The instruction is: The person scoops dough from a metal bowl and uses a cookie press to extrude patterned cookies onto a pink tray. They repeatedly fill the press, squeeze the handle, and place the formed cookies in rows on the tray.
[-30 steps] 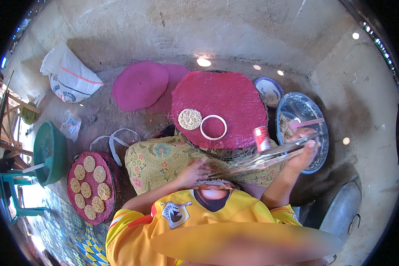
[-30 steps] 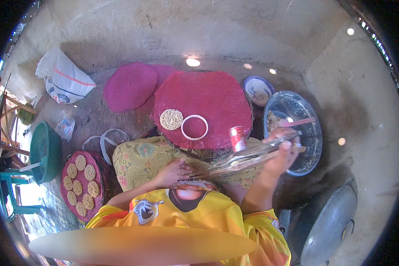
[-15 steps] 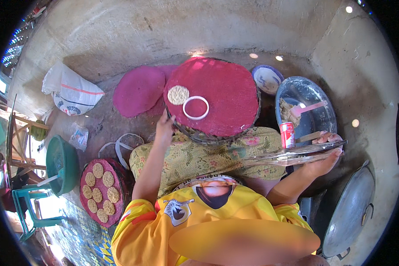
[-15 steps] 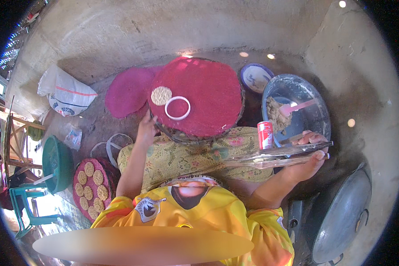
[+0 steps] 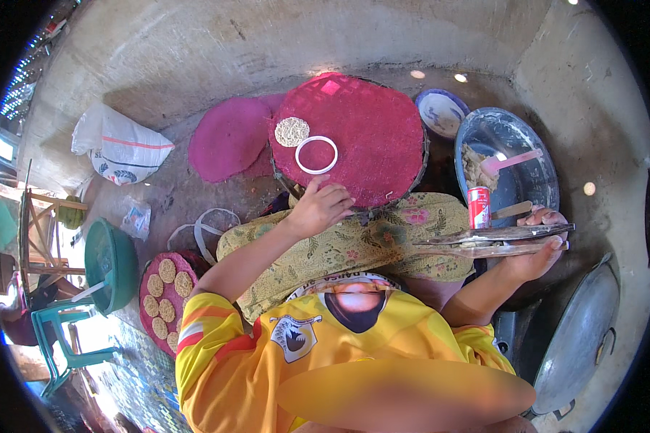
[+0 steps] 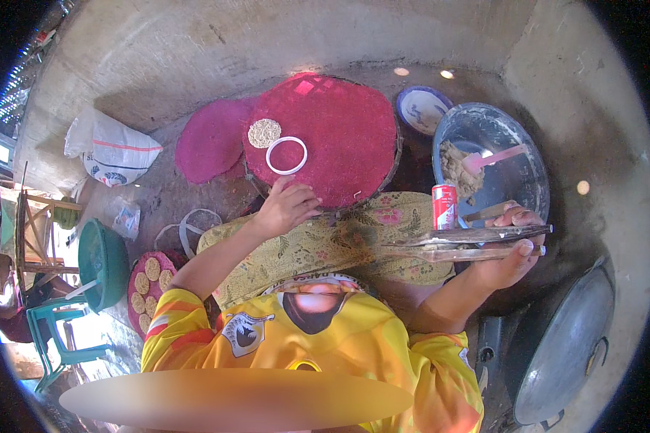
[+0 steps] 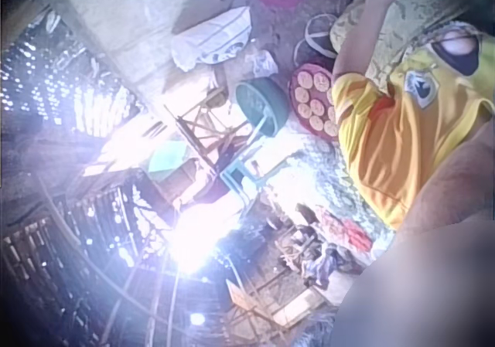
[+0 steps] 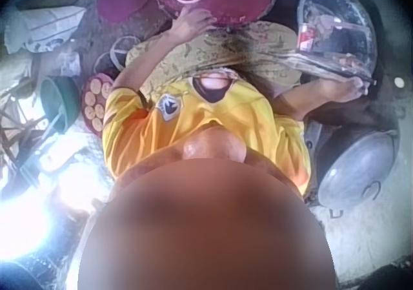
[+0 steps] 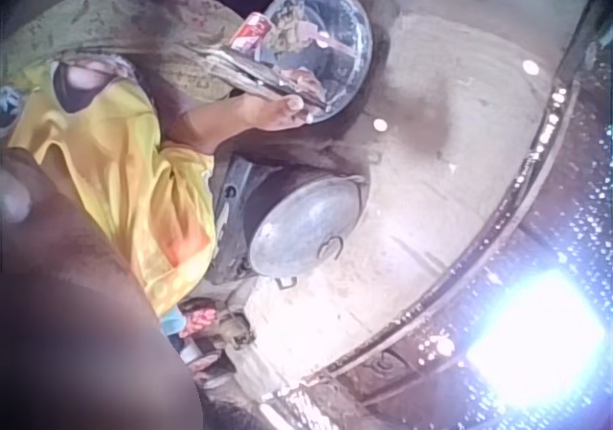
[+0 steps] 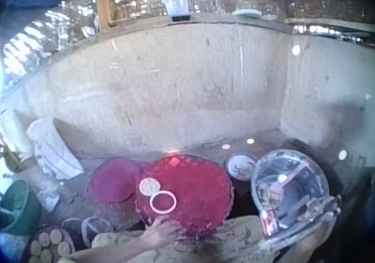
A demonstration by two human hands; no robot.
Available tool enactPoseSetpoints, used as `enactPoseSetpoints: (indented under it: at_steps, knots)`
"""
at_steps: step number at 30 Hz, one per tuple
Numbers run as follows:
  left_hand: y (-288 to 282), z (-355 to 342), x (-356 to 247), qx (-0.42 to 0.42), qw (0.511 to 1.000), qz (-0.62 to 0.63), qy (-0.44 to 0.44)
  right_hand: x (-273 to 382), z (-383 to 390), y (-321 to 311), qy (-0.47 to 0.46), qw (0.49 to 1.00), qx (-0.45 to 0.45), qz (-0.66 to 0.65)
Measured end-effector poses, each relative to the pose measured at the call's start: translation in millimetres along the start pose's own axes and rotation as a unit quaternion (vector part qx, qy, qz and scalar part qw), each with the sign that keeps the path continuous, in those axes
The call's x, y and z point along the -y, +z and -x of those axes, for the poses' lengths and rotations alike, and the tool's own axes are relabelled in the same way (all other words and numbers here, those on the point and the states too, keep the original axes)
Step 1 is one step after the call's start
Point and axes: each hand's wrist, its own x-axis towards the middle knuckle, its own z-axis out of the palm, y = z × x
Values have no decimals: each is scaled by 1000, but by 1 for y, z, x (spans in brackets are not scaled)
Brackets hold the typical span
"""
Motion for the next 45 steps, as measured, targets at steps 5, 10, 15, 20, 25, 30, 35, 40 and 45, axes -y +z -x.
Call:
enactPoseSetpoints:
  at_steps: [5,10,15,20,25,30,35,40,45]
  knots:
    - [2,-12,2,27,997,-52,41,4,1,5,-11,1000,19,-12]
    - [9,-13,6,86,993,-42,72,4,-1,3,-37,999,-18,31]
    - [16,-11,11,102,992,-34,61,3,0,-1,-6,1000,23,0]
    - [18,-11,8,-11,986,133,-103,1,3,1,-5,1000,-15,-13]
    - [15,-8,-2,-104,970,161,-148,2,1,2,-9,1000,-4,-17]
    - [12,0,-8,5,1000,18,2,1,1,1,-12,999,29,-19]
    - [10,1,-10,27,1000,-11,7,-1,1,5,-41,998,56,6]
    - [6,-3,-20,-9,998,33,-47,1,2,10,-5,999,37,-19]
    - [5,3,-20,-184,962,83,-185,3,4,12,19,999,23,-37]
